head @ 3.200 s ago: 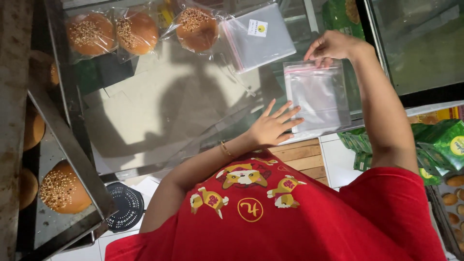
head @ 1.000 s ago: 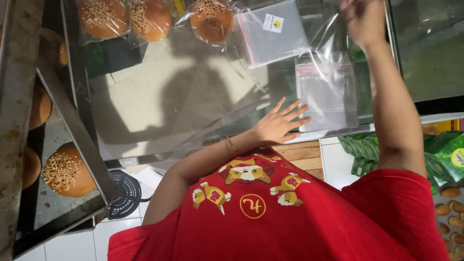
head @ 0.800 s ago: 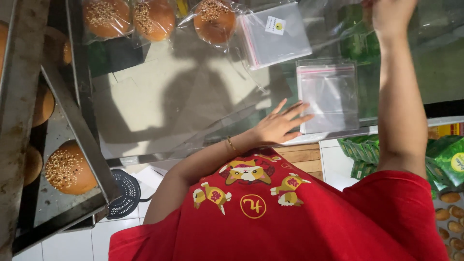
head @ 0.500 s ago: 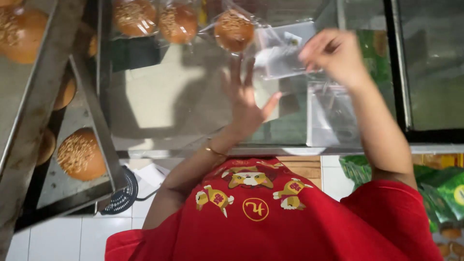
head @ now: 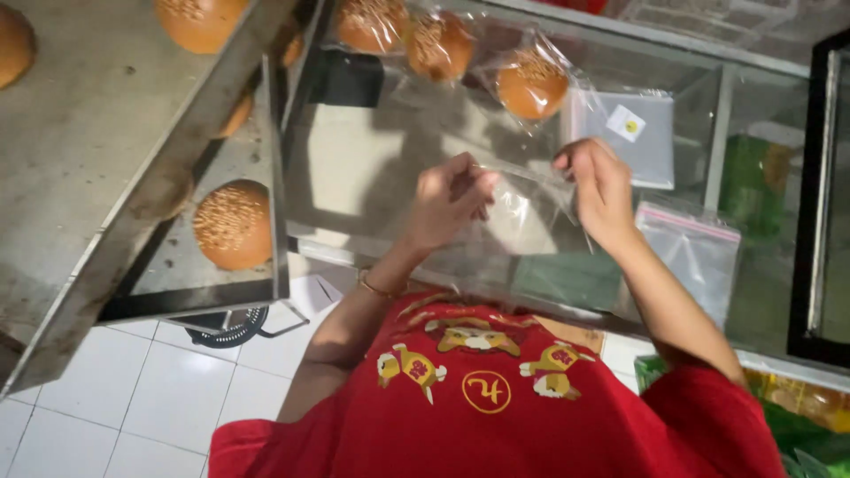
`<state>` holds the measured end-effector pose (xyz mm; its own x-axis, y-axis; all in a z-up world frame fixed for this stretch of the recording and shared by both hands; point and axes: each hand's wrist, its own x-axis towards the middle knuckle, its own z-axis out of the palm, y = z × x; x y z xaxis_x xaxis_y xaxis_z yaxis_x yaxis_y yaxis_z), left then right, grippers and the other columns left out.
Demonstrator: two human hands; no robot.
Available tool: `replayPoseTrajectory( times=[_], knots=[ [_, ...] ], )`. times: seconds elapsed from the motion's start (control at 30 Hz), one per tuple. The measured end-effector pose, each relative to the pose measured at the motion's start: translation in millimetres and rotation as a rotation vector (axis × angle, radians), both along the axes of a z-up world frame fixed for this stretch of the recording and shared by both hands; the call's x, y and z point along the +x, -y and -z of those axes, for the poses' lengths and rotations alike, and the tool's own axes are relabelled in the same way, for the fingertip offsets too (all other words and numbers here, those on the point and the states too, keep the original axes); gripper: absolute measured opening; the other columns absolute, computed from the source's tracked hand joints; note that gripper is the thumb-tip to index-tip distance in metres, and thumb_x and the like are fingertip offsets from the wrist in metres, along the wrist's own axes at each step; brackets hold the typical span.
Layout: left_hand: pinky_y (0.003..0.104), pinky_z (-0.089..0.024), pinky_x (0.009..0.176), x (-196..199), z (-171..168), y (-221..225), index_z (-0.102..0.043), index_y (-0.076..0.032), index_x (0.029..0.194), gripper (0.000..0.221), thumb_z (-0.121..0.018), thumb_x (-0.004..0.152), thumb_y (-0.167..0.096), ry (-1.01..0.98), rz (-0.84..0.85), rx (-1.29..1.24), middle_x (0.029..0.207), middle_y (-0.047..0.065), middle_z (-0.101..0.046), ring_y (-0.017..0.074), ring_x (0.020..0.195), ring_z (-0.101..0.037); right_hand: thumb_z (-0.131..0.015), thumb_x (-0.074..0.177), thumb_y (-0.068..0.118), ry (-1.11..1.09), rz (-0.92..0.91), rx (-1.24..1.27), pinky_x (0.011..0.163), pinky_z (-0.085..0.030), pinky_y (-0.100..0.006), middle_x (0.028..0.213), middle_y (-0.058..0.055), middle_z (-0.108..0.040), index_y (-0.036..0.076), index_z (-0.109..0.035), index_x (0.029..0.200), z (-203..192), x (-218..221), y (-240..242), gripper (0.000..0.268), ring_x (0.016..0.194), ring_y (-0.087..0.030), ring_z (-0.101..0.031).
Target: The person picks up baked buns from a metal tray and places them individually into plastic bags on a counter.
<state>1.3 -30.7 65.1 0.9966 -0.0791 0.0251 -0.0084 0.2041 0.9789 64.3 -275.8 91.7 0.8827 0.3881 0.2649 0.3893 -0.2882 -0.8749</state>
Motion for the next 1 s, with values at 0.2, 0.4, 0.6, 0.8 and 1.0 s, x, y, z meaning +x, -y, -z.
replayPoseTrajectory(
  times=[0.2,0.4,0.6,0.8,1.0],
  knots=[
    [0.023,-0.055,0.056,-21,18,-31,-0.073,0.0,0.094,0.036,-0.06,0.106,-0.031,0.013,-0.127,0.021,0.074,0.005,-0.071,0.006,0.063,-0.066,-0.051,0.097,0.049,-0.822,0.085,0.065,0.065,-0.043,-0.026,0.09,-0.001,-0.065,-0.002,-0.061,0.115,156,-75,156,0.056,0.078,-0.011,-0.058],
    [0.024,-0.054,0.055,-55,-12,-47,-0.076,-0.004,0.097,0.038,-0.057,0.107,-0.035,0.255,-0.136,0.234,0.084,0.004,-0.074,0.0089,0.066,-0.068,-0.046,0.102,0.05,-0.914,-0.516,-0.2,0.093,-0.047,-0.037,0.128,-0.013,-0.061,0.001,-0.054,0.142,229,-208,231,0.064,0.114,-0.025,-0.058],
    [0.032,-0.056,0.065,-83,-3,-67,-0.071,-0.011,0.102,0.023,-0.066,0.101,-0.034,0.777,0.084,0.6,0.097,0.005,-0.069,0.0184,0.08,-0.068,-0.061,0.083,0.009,-0.625,-0.351,-1.118,0.094,-0.062,-0.03,0.125,0.005,-0.071,0.039,-0.048,0.162,43,-134,110,0.086,0.103,-0.015,-0.071],
    [0.039,-0.056,0.084,-119,-43,-100,-0.067,-0.014,0.102,0.021,-0.071,0.093,-0.032,0.973,0.204,0.779,0.105,0.003,-0.063,0.023,0.097,-0.067,-0.063,0.093,0.012,0.023,-0.806,-0.312,0.105,-0.049,-0.044,0.146,-0.015,-0.06,0.01,-0.075,0.105,-110,-88,-87,0.017,0.129,-0.032,-0.06],
    [0.037,-0.053,0.08,-159,-48,-140,-0.069,-0.015,0.098,0.018,-0.074,0.092,-0.032,0.882,0.05,0.907,0.108,0.003,-0.064,0.022,0.096,-0.065,-0.066,0.09,0.016,-0.205,-1.257,-0.784,0.092,-0.055,-0.041,0.147,-0.01,-0.061,0.009,-0.075,0.114,-122,-79,-189,0.027,0.121,-0.026,-0.067]
  ],
)
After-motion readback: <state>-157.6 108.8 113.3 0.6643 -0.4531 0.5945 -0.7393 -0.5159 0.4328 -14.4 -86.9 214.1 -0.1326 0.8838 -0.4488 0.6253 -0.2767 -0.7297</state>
